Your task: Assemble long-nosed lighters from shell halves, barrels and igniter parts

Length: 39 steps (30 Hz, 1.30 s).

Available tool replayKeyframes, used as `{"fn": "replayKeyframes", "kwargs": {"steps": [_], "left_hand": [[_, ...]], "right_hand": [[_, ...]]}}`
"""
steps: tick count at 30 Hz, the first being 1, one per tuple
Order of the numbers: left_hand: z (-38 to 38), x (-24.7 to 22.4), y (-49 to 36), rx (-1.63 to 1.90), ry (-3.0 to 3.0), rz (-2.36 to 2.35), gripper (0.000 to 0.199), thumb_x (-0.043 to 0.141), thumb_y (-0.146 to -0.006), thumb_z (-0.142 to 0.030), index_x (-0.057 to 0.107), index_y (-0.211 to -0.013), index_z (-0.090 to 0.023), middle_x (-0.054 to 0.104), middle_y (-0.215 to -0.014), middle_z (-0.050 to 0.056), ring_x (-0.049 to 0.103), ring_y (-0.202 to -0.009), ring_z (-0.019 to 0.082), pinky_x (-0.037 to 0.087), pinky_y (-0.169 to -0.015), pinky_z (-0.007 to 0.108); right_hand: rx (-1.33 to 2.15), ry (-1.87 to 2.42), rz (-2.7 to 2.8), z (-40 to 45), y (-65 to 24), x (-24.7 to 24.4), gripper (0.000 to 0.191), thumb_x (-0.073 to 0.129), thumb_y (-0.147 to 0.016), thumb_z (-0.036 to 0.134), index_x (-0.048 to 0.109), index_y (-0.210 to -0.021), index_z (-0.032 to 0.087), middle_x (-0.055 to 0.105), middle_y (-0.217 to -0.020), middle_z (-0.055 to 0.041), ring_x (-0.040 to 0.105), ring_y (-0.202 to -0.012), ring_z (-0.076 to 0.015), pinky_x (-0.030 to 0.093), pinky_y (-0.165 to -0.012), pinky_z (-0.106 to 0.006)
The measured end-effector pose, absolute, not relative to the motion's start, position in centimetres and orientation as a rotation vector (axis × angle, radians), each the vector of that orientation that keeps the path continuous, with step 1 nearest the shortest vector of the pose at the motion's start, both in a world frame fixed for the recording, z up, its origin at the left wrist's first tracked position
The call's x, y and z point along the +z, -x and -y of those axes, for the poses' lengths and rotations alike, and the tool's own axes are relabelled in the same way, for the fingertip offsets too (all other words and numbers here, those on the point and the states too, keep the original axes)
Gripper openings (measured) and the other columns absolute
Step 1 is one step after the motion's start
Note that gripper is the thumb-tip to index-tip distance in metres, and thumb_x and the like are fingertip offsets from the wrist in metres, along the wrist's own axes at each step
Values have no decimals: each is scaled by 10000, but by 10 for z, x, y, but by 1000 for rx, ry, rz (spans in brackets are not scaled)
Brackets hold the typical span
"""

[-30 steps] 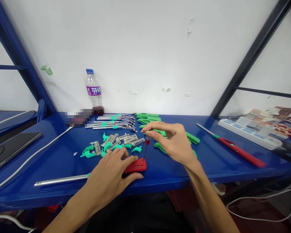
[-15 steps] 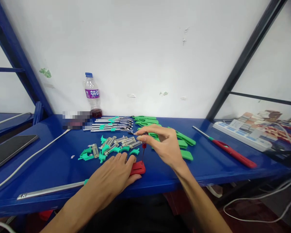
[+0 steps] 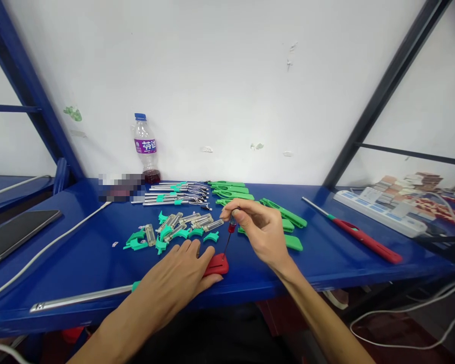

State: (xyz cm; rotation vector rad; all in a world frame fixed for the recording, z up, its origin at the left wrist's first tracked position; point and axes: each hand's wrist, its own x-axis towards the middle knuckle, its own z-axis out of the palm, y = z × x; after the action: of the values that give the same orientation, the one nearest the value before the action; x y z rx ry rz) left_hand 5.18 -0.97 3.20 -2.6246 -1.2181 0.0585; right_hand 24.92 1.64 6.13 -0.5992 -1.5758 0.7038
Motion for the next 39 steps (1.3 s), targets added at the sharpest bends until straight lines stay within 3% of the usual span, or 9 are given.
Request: {"fn": "replayKeyframes", "kwargs": {"steps": [8, 14, 18, 21, 23, 26, 31, 36, 39], "left_hand": [[10, 31, -44, -123, 2671, 1125, 329, 536, -1072, -451, 647, -1273, -215, 708, -1082, 121, 680, -937, 313, 546, -819, 418], [11, 32, -47, -15, 2673, 1187, 306, 553, -1067, -430, 645, -1258, -208, 705, -1116, 134, 687, -993, 341, 550, -852, 463], [10, 28, -46, -82, 2670, 1167, 318, 540, -1071, -439, 619, -1289, -221, 702, -1119, 127, 683, -984, 334, 544, -841, 448], [9, 27, -40, -246, 2712, 1128, 292, 491, -1093, -423, 614, -1283, -238, 696, -1124, 109, 677, -985, 304, 535, -866, 422], [9, 28, -37, -349, 2771, 1098, 273, 460, -1106, -404, 612, -1282, -260, 686, -1152, 92, 667, -1003, 276, 525, -897, 394], [10, 32, -37, -385, 2811, 1133, 248, 454, -1109, -387, 634, -1227, -264, 674, -1125, 84, 656, -971, 268, 521, -871, 386], [9, 30, -41, -284, 2777, 1180, 226, 529, -1080, -393, 655, -1151, -220, 645, -1065, 101, 640, -939, 315, 506, -822, 460], [5, 21, -40, -344, 2750, 1128, 249, 506, -1085, -429, 650, -1128, -230, 625, -1050, 89, 612, -938, 318, 469, -845, 492], [3, 17, -39, -395, 2764, 1124, 241, 512, -1083, -438, 644, -1106, -238, 611, -1043, 76, 596, -925, 303, 451, -832, 463]], "right_hand": [[631, 534, 1640, -14, -251, 59, 147, 660, -1023, 288, 805, -1039, 280, 781, -1013, -40, 717, -961, -213, 571, -880, -381], [440, 605, 1570, -14, -254, 56, 151, 722, -983, 248, 836, -1037, 330, 715, -922, -25, 645, -880, -202, 534, -779, -365], [448, 567, 1660, -11, -254, 58, 287, 624, -1041, 218, 790, -1222, 368, 779, -1037, -25, 673, -994, -220, 526, -903, -420], [459, 525, 1655, -13, -256, 58, 192, 707, -995, 283, 829, -1122, 359, 737, -1088, -44, 650, -1099, -246, 515, -985, -451], [517, 535, 1619, -14, -258, 57, 137, 751, -964, 331, 849, -1056, 357, 694, -1057, -51, 647, -1046, -237, 548, -910, -418], [650, 524, 1617, -15, -259, 56, 180, 701, -1005, 332, 834, -1119, 371, 714, -977, -44, 657, -928, -211, 566, -784, -368], [619, 485, 1643, -11, -257, 59, 169, 688, -1010, 296, 826, -1096, 343, 751, -1044, -44, 671, -1041, -228, 554, -924, -413], [544, 556, 1582, -11, -259, 60, 113, 752, -956, 251, 841, -981, 316, 754, -912, -25, 676, -876, -208, 557, -779, -369], [580, 583, 1600, -11, -260, 61, 185, 652, -1023, 237, 821, -1052, 307, 781, -964, -23, 699, -900, -199, 558, -824, -376]]}}
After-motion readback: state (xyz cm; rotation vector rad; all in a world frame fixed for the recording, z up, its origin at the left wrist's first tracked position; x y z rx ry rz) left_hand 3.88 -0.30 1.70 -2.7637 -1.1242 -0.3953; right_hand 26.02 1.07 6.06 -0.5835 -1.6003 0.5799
